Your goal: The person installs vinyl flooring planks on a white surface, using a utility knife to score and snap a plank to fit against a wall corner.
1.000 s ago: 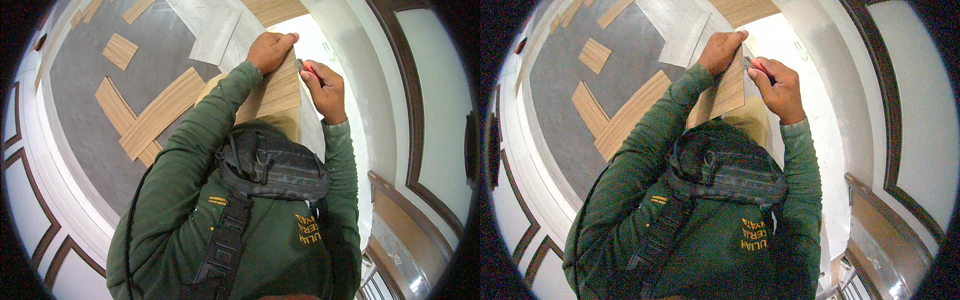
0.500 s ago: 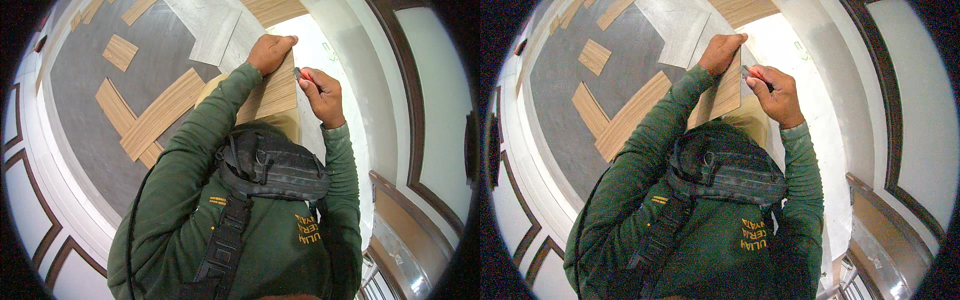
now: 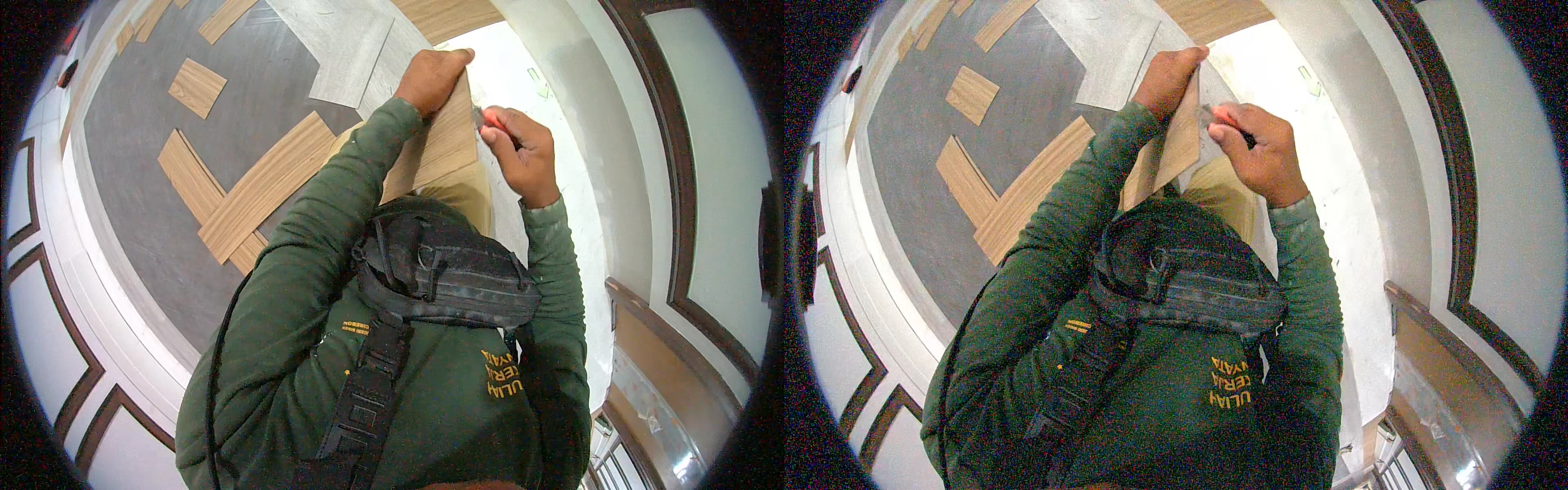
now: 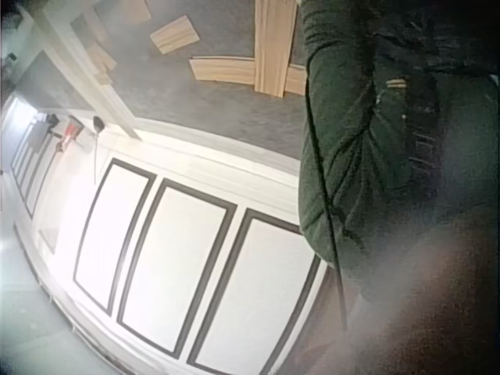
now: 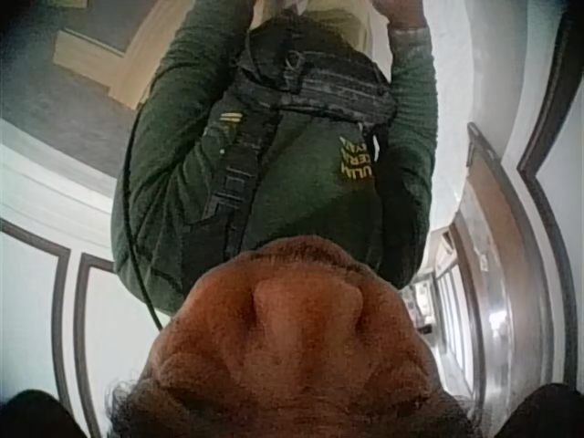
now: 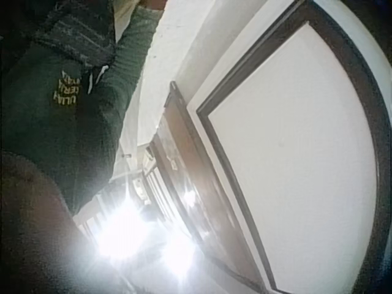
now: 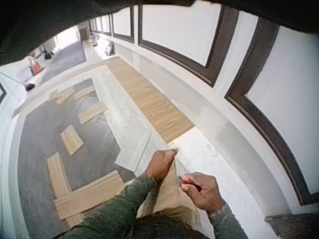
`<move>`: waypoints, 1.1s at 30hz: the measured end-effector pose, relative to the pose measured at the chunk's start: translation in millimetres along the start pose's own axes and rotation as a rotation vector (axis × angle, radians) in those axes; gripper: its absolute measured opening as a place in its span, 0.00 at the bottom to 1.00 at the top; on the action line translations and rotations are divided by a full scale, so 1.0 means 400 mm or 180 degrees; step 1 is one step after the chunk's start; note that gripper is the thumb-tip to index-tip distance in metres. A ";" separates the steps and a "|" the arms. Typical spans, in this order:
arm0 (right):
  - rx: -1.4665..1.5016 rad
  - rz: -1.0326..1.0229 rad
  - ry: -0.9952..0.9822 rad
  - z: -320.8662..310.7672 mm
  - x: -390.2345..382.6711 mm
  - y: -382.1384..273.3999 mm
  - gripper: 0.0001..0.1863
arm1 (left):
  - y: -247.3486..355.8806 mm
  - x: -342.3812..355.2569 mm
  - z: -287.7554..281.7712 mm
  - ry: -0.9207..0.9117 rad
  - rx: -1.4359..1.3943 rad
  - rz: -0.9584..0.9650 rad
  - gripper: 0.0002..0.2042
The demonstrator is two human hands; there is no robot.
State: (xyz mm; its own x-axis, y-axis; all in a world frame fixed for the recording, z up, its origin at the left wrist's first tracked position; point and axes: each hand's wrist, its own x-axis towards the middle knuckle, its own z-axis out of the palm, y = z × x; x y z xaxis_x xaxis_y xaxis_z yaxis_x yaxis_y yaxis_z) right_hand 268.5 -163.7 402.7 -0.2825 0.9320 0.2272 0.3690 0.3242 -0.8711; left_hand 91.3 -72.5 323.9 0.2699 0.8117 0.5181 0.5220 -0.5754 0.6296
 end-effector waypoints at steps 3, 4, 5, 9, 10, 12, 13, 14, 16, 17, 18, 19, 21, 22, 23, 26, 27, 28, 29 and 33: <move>0.0000 -0.0094 -0.0077 0.001 -0.005 -0.016 0.10 | 0.009 -0.002 -0.019 -0.0122 -0.0466 -0.0188 0.12; 0.0010 -0.0077 -0.0105 0.000 -0.007 -0.017 0.10 | 0.015 -0.001 -0.021 -0.0199 -0.0560 -0.0347 0.11; 0.0018 -0.0059 -0.0132 -0.004 -0.009 -0.017 0.10 | 0.022 0.000 -0.021 -0.0277 -0.0656 -0.0506 0.11; -0.0023 -0.0046 -0.0200 -0.012 -0.017 -0.015 0.11 | 0.002 -0.002 0.009 0.0006 -0.0350 0.0044 0.10; 0.0001 -0.0051 -0.0215 -0.013 -0.020 -0.014 0.11 | 0.001 -0.004 0.012 0.0008 -0.0274 0.0053 0.10; 0.0050 -0.0060 -0.0244 -0.015 -0.024 -0.011 0.11 | -0.002 -0.006 0.017 0.0012 -0.0123 0.0071 0.10; 0.0041 -0.0090 -0.0236 -0.015 -0.025 -0.008 0.11 | 0.000 -0.006 0.017 -0.0032 -0.0224 0.0024 0.10; 0.0031 -0.0119 -0.0227 -0.015 -0.027 -0.005 0.11 | 0.003 -0.007 0.017 -0.0076 -0.0324 -0.0022 0.10; 0.0037 -0.0138 -0.0219 -0.017 -0.029 -0.004 0.11 | 0.003 -0.008 0.020 -0.0098 -0.0482 -0.0037 0.10; 0.0052 -0.0127 -0.0220 -0.017 -0.031 -0.005 0.11 | 0.002 -0.008 0.023 -0.0076 -0.0540 -0.0005 0.10; 0.0066 -0.0115 -0.0219 -0.018 -0.033 -0.006 0.11 | 0.000 -0.009 0.027 -0.0055 -0.0600 0.0028 0.10; 0.0063 -0.0063 -0.0237 -0.020 -0.034 -0.007 0.11 | -0.004 -0.009 0.031 0.0000 -0.0554 0.0134 0.10; 0.0055 0.0045 -0.0269 -0.024 -0.038 -0.010 0.10 | -0.012 -0.008 0.041 0.0108 -0.0464 0.0349 0.10; 0.0080 -0.0160 -0.0509 -0.022 -0.040 -0.016 0.11 | -0.033 -0.010 0.044 0.0144 -0.0216 0.0103 0.10; 0.0120 -0.0375 -0.0767 -0.016 -0.044 -0.028 0.11 | -0.066 -0.013 0.037 0.0189 0.0052 -0.0158 0.11; 0.0220 -0.0453 -0.0901 0.010 -0.075 -0.055 0.11 | -0.143 0.003 -0.037 0.0219 -0.0004 -0.0564 0.13; 0.0285 -0.0382 -0.0557 0.012 -0.089 -0.038 0.11 | -0.126 0.004 -0.046 0.0004 -0.0798 -0.1233 0.13; 0.0398 -0.0376 -0.0254 0.024 -0.085 -0.026 0.11 | -0.119 -0.004 -0.053 0.0127 -0.0773 -0.0951 0.12; 0.0545 -0.0332 0.0091 0.015 -0.078 -0.021 0.11 | -0.114 -0.011 -0.056 0.0248 -0.0746 -0.0670 0.12; -0.0021 -0.0272 0.0103 0.000 -0.022 -0.031 0.11 | -0.069 -0.010 -0.053 0.0237 0.0125 -0.0154 0.09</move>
State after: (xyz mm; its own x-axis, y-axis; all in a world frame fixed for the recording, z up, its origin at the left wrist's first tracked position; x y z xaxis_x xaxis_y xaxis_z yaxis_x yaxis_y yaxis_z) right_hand 266.3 -176.1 411.2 -0.2845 0.9056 0.3146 0.3506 0.4037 -0.8450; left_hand 58.7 -62.0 316.7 0.1833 0.8279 0.5301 0.5647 -0.5301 0.6326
